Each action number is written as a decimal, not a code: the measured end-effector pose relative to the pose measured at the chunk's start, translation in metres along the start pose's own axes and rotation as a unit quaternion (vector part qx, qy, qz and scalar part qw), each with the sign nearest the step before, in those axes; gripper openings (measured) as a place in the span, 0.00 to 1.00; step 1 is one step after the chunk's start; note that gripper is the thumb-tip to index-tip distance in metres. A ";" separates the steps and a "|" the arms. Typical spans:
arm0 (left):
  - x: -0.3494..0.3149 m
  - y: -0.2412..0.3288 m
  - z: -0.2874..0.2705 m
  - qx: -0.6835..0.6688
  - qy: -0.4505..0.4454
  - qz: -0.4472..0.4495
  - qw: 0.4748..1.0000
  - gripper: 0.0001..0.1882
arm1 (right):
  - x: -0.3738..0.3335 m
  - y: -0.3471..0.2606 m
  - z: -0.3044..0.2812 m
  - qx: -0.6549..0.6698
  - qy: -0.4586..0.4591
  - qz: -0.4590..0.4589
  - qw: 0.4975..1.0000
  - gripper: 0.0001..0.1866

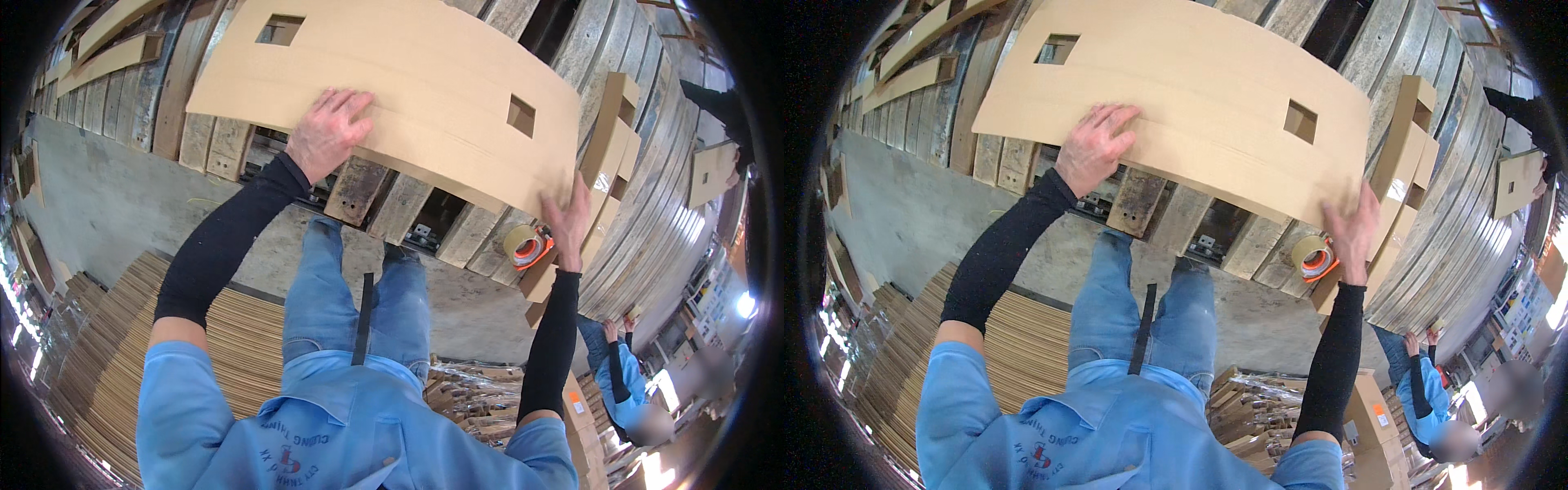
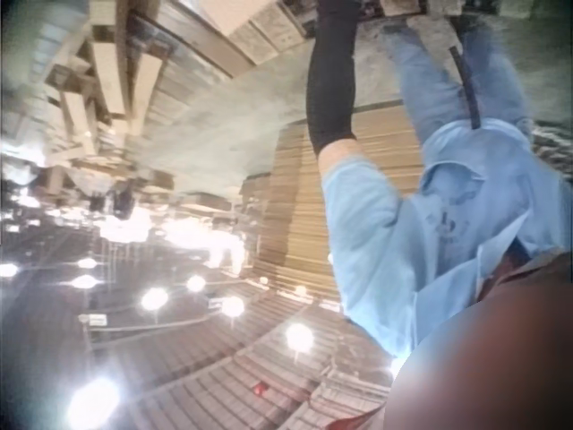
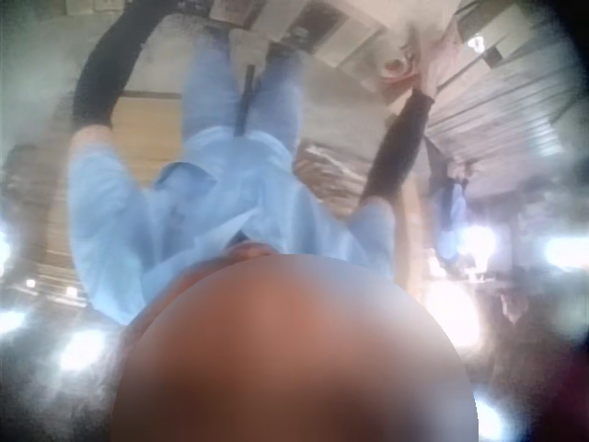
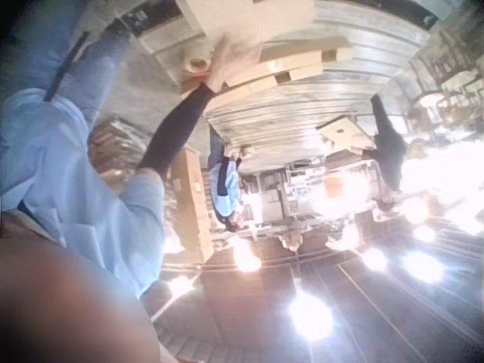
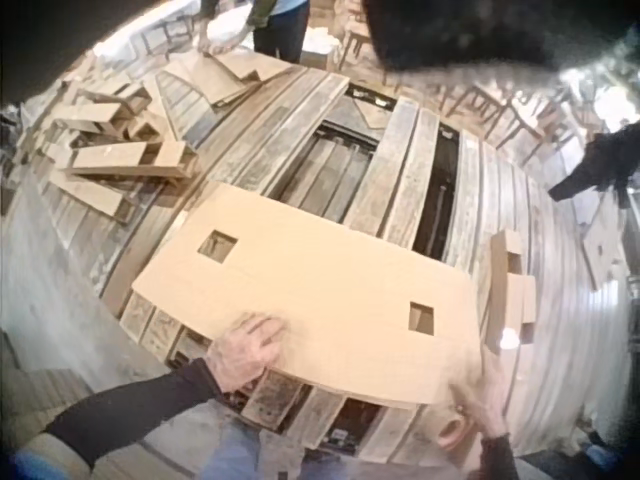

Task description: The person assembles flat cardboard pieces into boxes by folding flaps and sealing seams with a handheld tape dispenser. The person repeatedly picks up new pieces, folds them, applies tape, and places the finished boxes on a wooden pallet. Other workers are visible in the background performing similar tasks.

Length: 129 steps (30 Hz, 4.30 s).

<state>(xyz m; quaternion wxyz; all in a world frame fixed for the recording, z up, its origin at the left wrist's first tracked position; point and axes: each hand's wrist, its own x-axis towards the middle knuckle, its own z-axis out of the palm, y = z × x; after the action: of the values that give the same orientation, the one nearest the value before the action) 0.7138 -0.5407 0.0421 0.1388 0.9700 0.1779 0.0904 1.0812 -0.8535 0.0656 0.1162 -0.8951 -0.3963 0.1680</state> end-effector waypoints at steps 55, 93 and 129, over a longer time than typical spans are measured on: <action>0.056 -0.005 0.078 0.059 -0.158 -0.008 0.986 0.29 | 0.138 -0.167 0.085 -0.105 0.032 -0.314 0.943 0.20; 0.061 0.011 0.067 0.055 -0.068 0.087 0.992 0.26 | 0.096 -0.141 0.074 -0.075 -0.027 -0.436 0.896 0.42; 0.073 0.050 0.093 0.033 -0.091 -0.051 0.994 0.35 | -0.142 -0.024 0.037 0.756 -0.101 0.287 0.580 0.35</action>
<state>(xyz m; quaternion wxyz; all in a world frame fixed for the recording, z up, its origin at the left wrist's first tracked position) 0.8181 -0.5803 -0.0218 0.1270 0.9678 0.2170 -0.0114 0.9615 -0.9411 0.0692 0.6556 -0.5281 0.1427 0.5205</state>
